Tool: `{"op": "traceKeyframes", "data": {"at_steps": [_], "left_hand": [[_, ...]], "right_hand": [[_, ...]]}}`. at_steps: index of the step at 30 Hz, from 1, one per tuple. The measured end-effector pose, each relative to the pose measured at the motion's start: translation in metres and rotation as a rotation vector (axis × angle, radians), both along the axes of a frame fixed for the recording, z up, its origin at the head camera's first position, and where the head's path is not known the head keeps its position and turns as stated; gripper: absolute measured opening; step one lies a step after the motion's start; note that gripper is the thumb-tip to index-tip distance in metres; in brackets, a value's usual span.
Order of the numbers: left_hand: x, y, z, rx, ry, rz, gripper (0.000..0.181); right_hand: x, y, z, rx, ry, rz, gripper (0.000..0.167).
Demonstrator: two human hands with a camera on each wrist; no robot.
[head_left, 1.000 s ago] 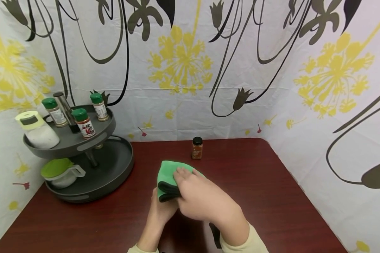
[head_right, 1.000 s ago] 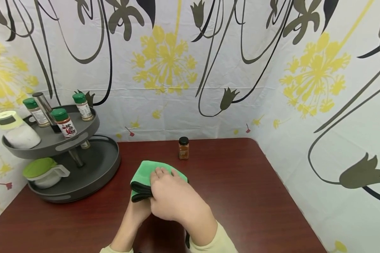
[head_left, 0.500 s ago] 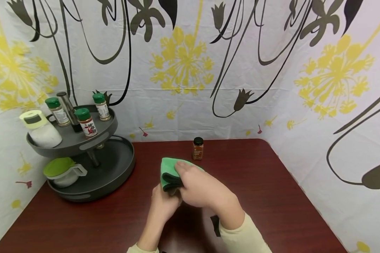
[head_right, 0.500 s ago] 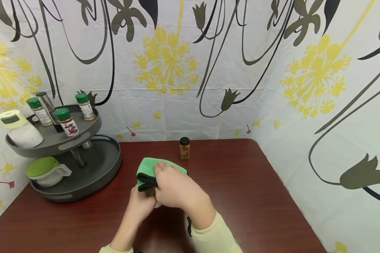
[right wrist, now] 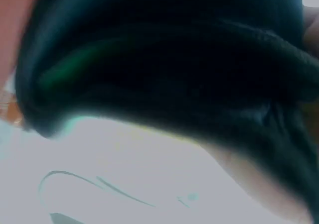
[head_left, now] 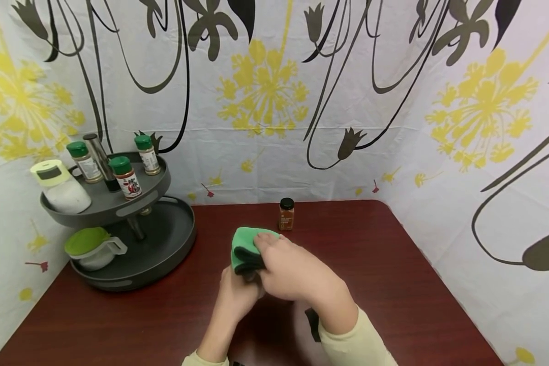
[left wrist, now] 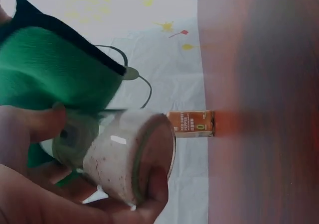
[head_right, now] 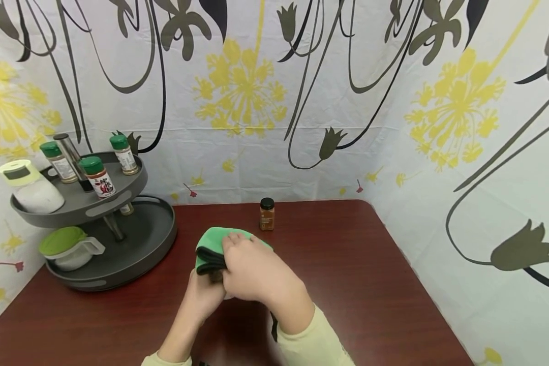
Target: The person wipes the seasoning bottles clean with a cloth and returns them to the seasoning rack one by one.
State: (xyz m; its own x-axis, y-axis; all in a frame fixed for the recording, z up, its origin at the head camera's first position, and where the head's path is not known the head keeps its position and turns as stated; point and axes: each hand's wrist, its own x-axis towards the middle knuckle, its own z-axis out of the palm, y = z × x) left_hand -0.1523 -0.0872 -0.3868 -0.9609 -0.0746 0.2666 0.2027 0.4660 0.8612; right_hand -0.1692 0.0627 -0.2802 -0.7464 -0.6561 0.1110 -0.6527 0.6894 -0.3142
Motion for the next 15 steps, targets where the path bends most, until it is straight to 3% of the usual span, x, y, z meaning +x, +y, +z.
{"op": "traceKeyframes", "data": {"at_steps": [2, 4, 6, 8, 12, 15], "left_hand": [[-0.001, 0.000, 0.001, 0.043, -0.036, -0.011, 0.014], [-0.003, -0.001, 0.002, 0.123, -0.063, -0.032, 0.029], [-0.004, -0.003, 0.003, 0.216, -0.084, -0.053, 0.047], [-0.006, -0.005, 0.004, 0.326, -0.101, -0.079, 0.051], [-0.009, -0.007, 0.007, 0.454, -0.058, -0.076, 0.050], [-0.010, -0.007, 0.008, 0.489, -0.012, -0.052, 0.047]], "right_hand": [[-0.012, 0.003, -0.006, -0.081, -0.064, 0.005, 0.048], [-0.022, 0.007, -0.012, -0.204, -0.157, 0.000, 0.051], [-0.027, 0.009, -0.020, -0.357, -0.255, -0.039, 0.048], [-0.028, 0.010, -0.030, -0.526, -0.331, -0.104, 0.042], [-0.022, 0.004, -0.049, -0.837, -0.418, -0.247, 0.043], [-0.017, -0.001, -0.060, -0.956, -0.457, -0.280, 0.050]]}}
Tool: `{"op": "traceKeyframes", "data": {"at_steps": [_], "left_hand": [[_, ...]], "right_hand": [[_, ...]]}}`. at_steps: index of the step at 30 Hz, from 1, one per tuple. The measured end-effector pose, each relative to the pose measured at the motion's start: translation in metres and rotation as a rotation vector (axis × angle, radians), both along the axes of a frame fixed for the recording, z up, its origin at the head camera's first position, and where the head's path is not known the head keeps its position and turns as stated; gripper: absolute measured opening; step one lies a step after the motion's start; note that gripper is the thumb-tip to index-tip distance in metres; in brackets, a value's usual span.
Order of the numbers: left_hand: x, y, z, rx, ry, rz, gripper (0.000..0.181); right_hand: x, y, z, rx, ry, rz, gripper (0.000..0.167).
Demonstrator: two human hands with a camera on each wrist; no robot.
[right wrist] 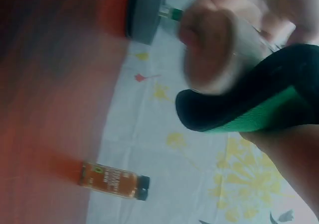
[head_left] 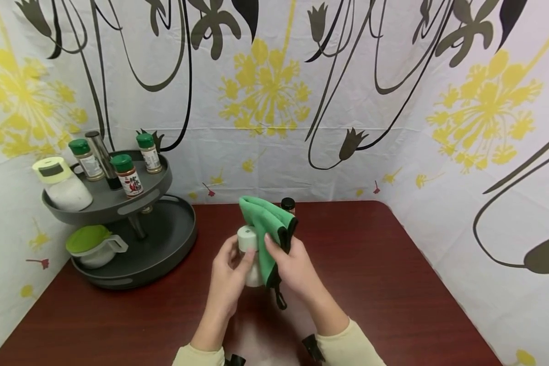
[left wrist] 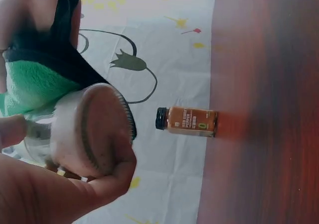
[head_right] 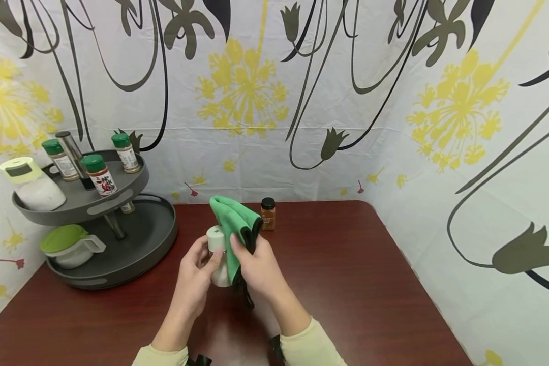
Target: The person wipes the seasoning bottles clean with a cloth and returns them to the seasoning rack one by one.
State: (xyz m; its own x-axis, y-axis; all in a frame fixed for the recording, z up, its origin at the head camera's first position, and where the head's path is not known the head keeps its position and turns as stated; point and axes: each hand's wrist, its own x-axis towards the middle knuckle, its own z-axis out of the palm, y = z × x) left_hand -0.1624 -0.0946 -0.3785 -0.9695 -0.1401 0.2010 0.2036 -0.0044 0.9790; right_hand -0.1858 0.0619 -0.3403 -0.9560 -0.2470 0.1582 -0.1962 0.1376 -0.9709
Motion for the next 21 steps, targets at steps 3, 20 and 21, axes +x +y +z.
{"op": "traceKeyframes", "data": {"at_steps": [3, 20, 21], "left_hand": [[0.000, -0.001, 0.002, 0.008, 0.033, 0.014, 0.047], [-0.006, 0.006, -0.007, -0.161, 0.001, 0.097, 0.047], [-0.005, 0.008, -0.007, -0.183, 0.011, 0.101, 0.048]], "right_hand": [[0.004, -0.001, -0.008, -0.016, -0.019, 0.000, 0.051], [0.008, 0.005, -0.012, 0.069, -0.142, -0.146, 0.043], [0.009, 0.004, -0.010, 0.027, -0.128, -0.166, 0.044]]}}
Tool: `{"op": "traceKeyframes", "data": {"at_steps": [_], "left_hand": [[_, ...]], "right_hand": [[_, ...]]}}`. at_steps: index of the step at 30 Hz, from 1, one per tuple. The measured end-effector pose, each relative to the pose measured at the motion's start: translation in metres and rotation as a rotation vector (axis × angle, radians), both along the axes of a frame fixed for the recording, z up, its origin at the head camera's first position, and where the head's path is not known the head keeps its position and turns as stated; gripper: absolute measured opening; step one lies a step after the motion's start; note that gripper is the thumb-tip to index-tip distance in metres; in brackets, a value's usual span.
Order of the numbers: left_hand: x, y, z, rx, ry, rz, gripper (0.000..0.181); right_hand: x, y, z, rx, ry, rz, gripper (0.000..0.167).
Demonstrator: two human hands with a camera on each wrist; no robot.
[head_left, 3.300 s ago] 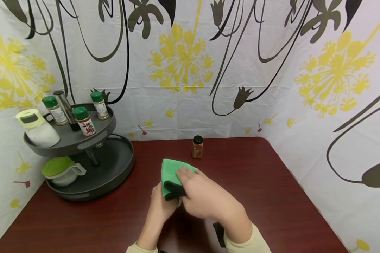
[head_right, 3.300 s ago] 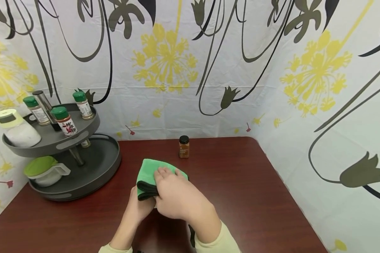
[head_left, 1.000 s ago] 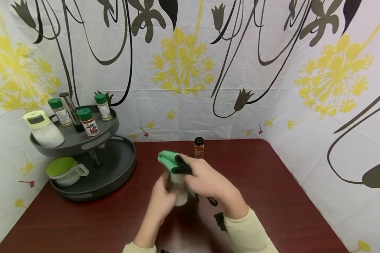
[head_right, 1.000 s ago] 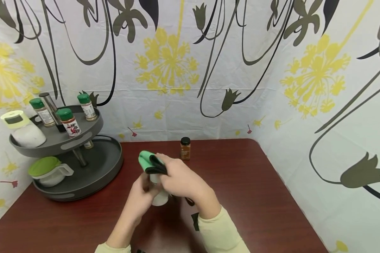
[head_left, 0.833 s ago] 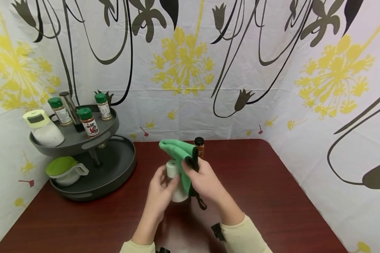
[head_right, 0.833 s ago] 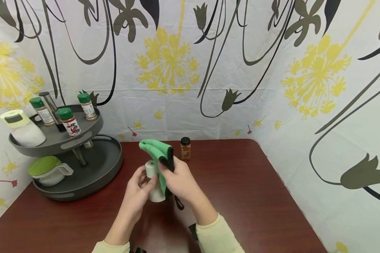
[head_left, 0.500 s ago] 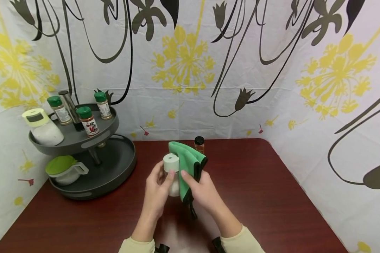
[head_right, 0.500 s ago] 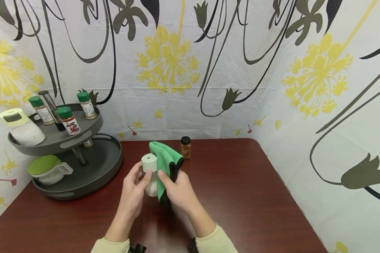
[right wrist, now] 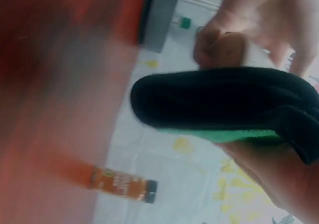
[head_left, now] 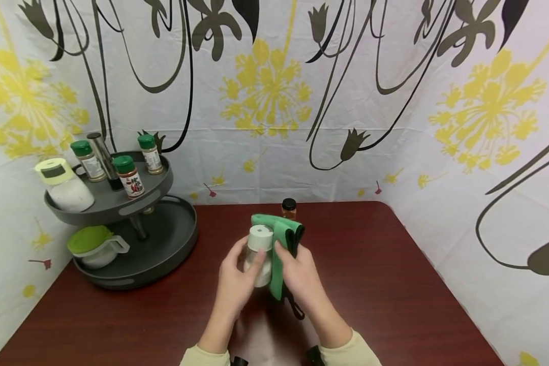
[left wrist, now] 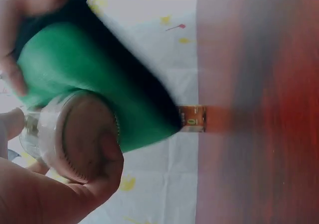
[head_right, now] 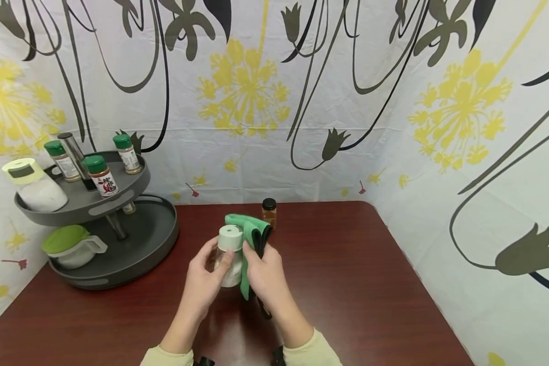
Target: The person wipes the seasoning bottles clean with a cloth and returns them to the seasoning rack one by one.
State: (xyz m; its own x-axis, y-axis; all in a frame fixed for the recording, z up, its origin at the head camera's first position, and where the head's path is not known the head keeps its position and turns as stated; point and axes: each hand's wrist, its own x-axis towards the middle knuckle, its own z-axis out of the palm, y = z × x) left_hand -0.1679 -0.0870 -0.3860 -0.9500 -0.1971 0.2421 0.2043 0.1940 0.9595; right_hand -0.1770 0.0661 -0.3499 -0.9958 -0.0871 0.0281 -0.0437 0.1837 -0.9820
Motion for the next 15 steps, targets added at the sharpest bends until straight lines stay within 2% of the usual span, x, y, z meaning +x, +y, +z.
{"op": "traceKeyframes", "data": {"at_steps": [4, 7, 11, 15], "left_hand": [[0.001, 0.003, 0.000, -0.027, 0.042, 0.011, 0.048], [0.001, 0.004, 0.002, -0.024, 0.073, 0.020, 0.048], [0.000, 0.003, 0.005, 0.003, 0.099, 0.044, 0.049], [0.000, 0.000, 0.009, 0.020, 0.133, 0.071, 0.050]], "right_hand": [[0.005, -0.003, 0.008, -0.137, 0.092, -0.056, 0.048], [0.009, -0.007, 0.005, -0.162, 0.173, -0.077, 0.047], [0.012, -0.014, -0.011, -0.080, 0.211, -0.072, 0.047], [0.012, -0.014, -0.025, 0.056, 0.123, 0.001, 0.044]]}}
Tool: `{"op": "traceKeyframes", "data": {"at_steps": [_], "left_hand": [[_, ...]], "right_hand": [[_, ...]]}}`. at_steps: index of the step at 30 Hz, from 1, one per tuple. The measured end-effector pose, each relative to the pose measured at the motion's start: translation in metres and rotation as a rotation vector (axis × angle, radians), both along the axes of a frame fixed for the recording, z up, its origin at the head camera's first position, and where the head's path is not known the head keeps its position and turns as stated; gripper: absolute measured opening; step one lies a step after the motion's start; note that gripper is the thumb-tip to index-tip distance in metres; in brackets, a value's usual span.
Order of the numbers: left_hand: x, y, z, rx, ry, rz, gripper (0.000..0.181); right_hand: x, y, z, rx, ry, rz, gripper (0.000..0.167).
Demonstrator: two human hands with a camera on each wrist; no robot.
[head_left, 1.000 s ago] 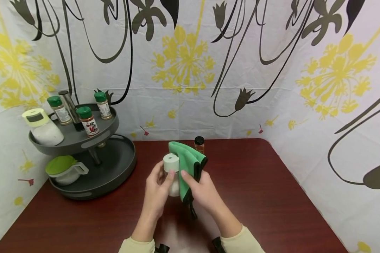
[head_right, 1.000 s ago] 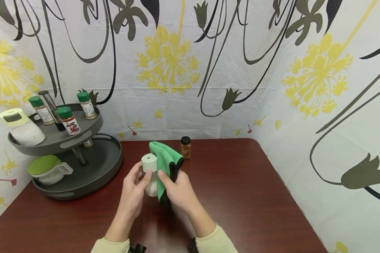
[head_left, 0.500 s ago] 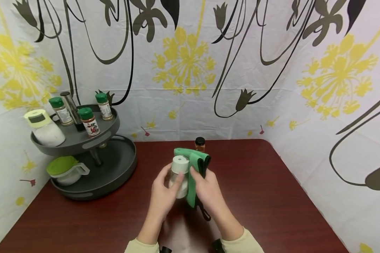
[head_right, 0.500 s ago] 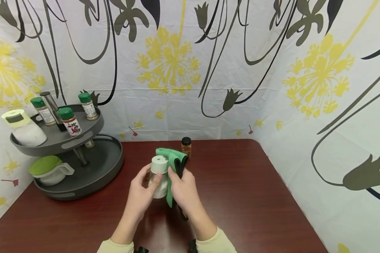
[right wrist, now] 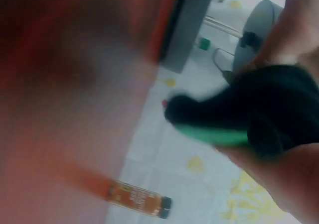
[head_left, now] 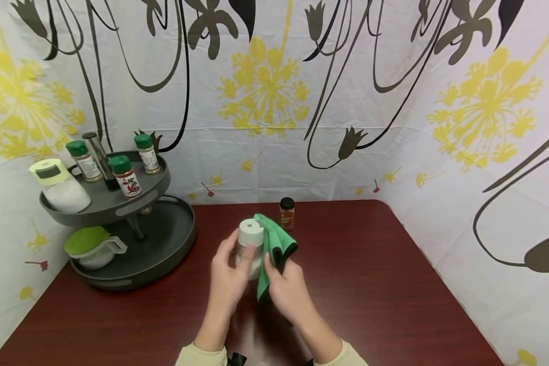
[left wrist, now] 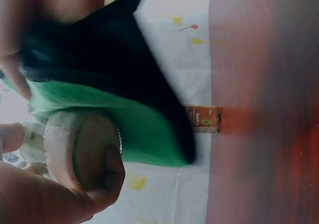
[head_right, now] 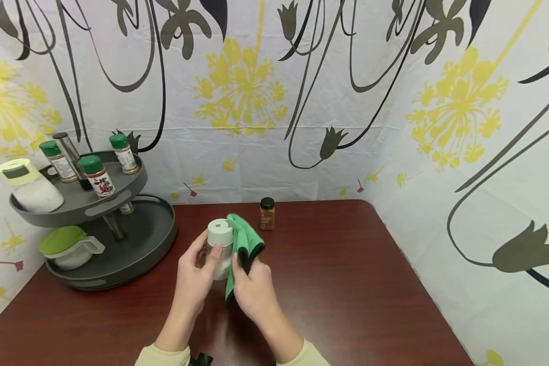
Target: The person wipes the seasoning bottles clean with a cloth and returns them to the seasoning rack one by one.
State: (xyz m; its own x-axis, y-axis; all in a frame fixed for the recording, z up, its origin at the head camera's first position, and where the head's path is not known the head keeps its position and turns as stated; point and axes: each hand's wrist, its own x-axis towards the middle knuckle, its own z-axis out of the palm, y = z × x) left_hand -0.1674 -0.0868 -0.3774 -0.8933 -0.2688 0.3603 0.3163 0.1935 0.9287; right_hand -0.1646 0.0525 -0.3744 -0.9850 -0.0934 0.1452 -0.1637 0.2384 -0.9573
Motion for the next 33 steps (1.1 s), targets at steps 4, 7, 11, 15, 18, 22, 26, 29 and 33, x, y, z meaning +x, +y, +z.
{"op": "traceKeyframes", "data": {"at_steps": [4, 7, 11, 15, 18, 22, 26, 29, 33], "left_hand": [[0.001, -0.002, -0.002, 0.014, -0.011, 0.000, 0.050], [0.001, 0.001, -0.006, 0.014, -0.054, -0.026, 0.052], [0.001, 0.005, -0.011, -0.002, -0.094, -0.055, 0.054], [0.002, 0.007, -0.011, -0.008, -0.086, -0.056, 0.054], [0.001, 0.005, -0.008, -0.007, -0.073, -0.058, 0.054], [0.003, 0.001, -0.009, 0.010, -0.077, -0.038, 0.052], [0.003, -0.001, -0.008, 0.020, -0.082, -0.021, 0.052], [0.002, -0.001, -0.008, 0.019, -0.101, -0.036, 0.054], [0.003, 0.001, -0.011, -0.008, -0.131, -0.061, 0.057]], "right_hand": [[-0.004, 0.005, 0.000, 0.091, -0.105, 0.067, 0.044], [-0.006, 0.007, 0.009, 0.061, -0.091, 0.040, 0.044], [-0.006, 0.006, 0.024, -0.067, 0.017, -0.040, 0.045], [-0.003, 0.003, 0.027, -0.145, 0.111, -0.051, 0.047], [0.001, 0.000, 0.019, -0.136, 0.123, -0.041, 0.048], [0.008, -0.001, 0.002, -0.051, 0.065, -0.035, 0.043], [0.008, 0.003, -0.008, 0.048, -0.016, -0.007, 0.037], [0.003, 0.007, -0.002, 0.084, -0.054, -0.003, 0.033], [0.002, 0.011, 0.018, 0.019, -0.038, -0.039, 0.041]]}}
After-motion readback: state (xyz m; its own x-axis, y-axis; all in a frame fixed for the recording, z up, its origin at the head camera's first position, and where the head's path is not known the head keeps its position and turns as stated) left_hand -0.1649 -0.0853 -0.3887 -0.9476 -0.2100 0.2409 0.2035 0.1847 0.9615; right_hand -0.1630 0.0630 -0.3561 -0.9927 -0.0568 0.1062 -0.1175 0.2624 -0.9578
